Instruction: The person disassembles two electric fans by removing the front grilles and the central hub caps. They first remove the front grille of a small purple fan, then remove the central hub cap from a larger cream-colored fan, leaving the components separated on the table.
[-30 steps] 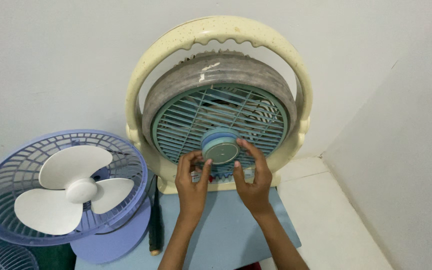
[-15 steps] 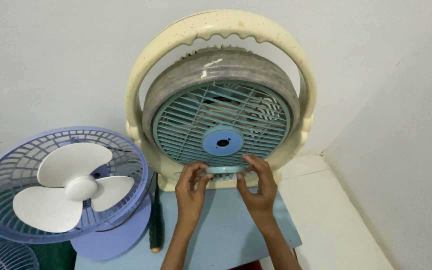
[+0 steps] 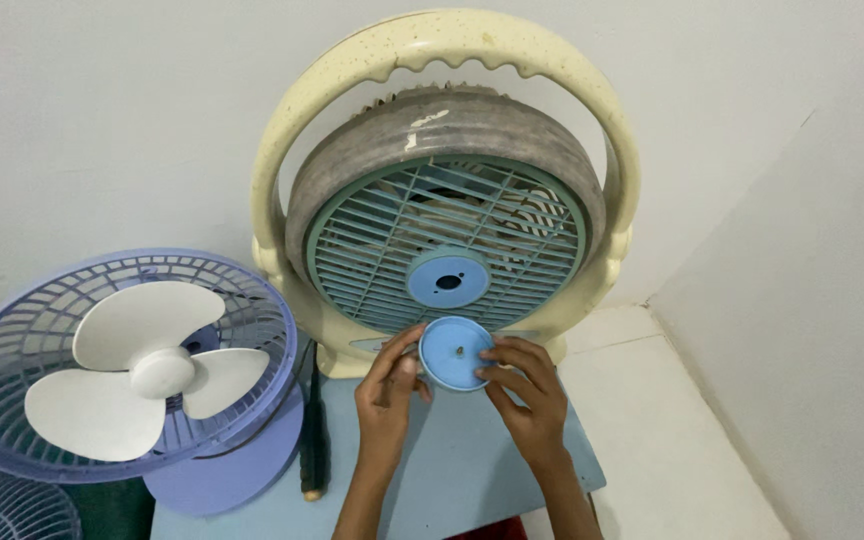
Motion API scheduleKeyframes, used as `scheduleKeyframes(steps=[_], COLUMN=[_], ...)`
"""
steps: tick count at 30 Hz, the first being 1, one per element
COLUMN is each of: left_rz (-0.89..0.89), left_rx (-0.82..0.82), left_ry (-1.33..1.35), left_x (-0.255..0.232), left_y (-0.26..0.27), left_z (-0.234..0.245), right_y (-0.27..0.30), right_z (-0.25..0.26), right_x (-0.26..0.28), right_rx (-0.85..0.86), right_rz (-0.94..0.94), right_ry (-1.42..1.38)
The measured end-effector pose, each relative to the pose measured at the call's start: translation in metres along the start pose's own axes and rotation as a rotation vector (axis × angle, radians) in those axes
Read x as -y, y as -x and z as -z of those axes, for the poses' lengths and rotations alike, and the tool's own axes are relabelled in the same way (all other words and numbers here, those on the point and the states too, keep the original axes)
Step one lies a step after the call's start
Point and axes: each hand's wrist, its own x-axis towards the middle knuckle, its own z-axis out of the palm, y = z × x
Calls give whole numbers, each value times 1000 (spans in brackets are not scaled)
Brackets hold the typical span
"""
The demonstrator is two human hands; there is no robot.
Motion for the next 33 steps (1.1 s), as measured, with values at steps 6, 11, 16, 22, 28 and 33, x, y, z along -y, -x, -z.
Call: scheduleKeyframes(steps=[6, 11, 16, 22, 28, 33], left_rz=[28, 93, 192, 143, 183, 224], left_rx=[32, -10, -39, -79, -167, -302], left_ry=[39, 73, 39, 83, 114, 76], left_x=[-14, -12, -2, 16, 37, 44], left_y=[13, 23, 29, 41, 76, 105], left_z=[-8, -8, -2, 11, 43, 100], right_y=[8, 21, 34, 47, 69, 85], right_z=[-1, -5, -10, -16, -33, -68], right_x=[2, 0, -2, 0, 11, 32], right_rx=[-23, 3, 32, 99, 239, 348], right_rz=[92, 56, -8, -23, -2, 60], right_ry=[110, 94, 53, 59, 1, -153])
